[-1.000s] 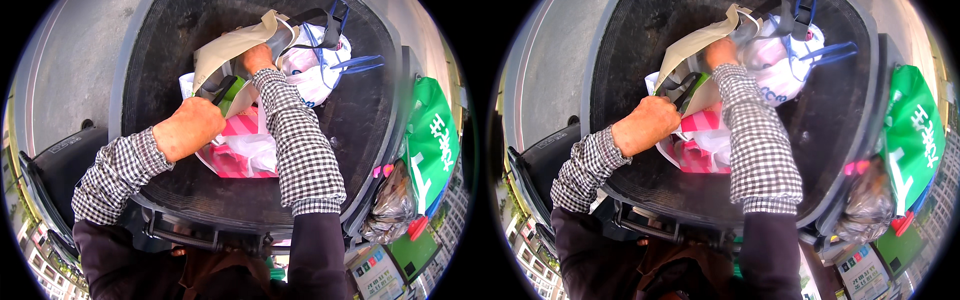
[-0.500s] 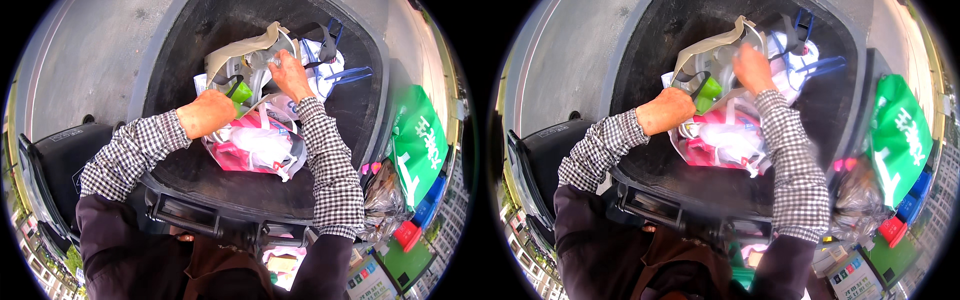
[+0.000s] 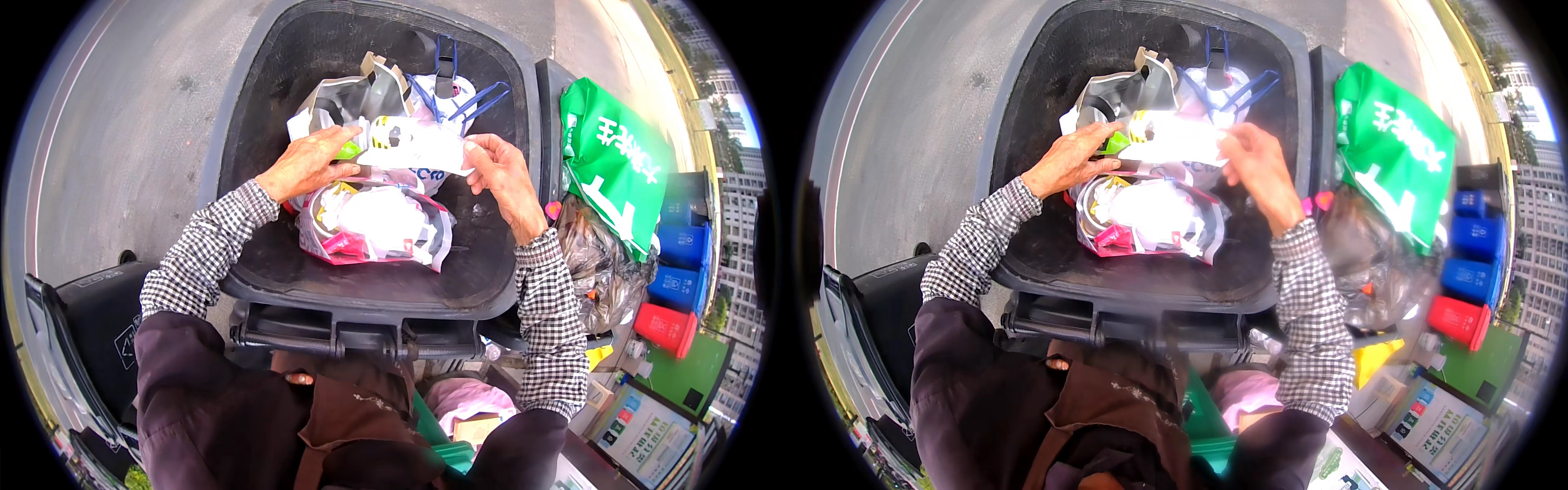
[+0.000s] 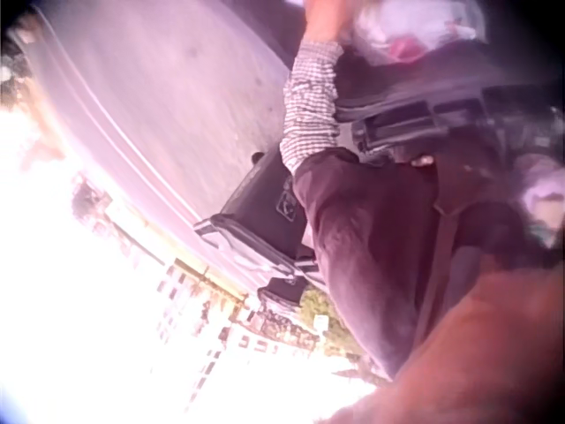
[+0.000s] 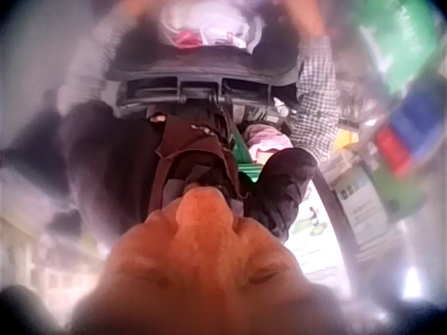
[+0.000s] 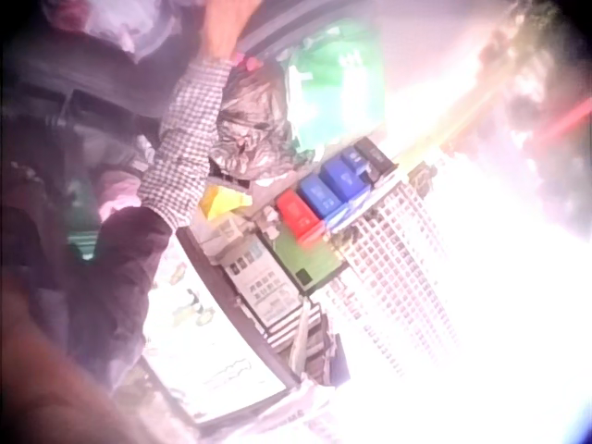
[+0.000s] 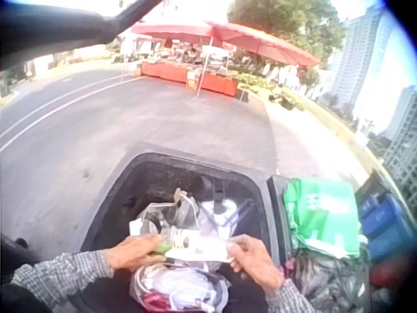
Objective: The person sorts through trash bags and loose items in outdoor bins, picking up a paper cup and a plastic bottle, then rummaging through bags to separate cardboard and other materials. The person moves items between bins and handles multiple plastic bags and a cardboard box.
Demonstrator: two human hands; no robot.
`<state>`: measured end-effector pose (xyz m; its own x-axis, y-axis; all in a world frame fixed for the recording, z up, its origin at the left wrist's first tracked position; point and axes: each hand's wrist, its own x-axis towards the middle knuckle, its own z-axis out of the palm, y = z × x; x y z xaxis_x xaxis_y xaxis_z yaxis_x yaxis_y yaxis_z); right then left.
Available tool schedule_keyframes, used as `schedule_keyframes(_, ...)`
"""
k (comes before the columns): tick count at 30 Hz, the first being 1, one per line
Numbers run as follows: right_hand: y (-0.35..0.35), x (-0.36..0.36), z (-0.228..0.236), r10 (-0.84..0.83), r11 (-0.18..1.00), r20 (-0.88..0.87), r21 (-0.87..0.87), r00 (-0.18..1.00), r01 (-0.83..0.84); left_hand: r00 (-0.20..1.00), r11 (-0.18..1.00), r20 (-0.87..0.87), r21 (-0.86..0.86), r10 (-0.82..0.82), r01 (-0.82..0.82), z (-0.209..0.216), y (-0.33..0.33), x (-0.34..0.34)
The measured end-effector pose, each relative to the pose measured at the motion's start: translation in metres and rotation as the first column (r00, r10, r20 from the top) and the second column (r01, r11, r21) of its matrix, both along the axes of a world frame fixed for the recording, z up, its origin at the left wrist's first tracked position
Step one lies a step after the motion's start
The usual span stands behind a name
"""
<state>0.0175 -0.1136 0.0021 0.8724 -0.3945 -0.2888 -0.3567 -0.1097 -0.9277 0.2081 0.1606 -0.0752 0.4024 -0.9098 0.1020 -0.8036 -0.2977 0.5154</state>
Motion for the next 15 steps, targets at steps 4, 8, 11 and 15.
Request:
schedule_keyframes(4,0.006,-0.022,0.011,-0.006,1.0,0.014,0.014,1.0,0.005,0.998,0.963,-0.025,-0.263,-0.064,0.055,0.022,-0.022,-0.021)
schedule_keyframes(8,0.02,-0.031,0.02,0.01,0.999,0.028,0.034,1.0,-0.011,0.979,0.954,-0.049,-0.24,-0.198,0.181,0.037,-0.046,-0.042)
schedule_keyframes(11,0.024,-0.04,0.01,0.015,0.994,0.065,0.105,0.998,-0.022,0.967,0.949,-0.127,-0.255,-0.221,0.184,0.027,-0.049,-0.045)
schedule_keyframes(15,0.037,-0.044,0.004,0.069,0.99,0.098,0.112,0.993,-0.08,0.937,0.956,-0.271,-0.252,-0.22,0.151,0.014,-0.045,-0.049)
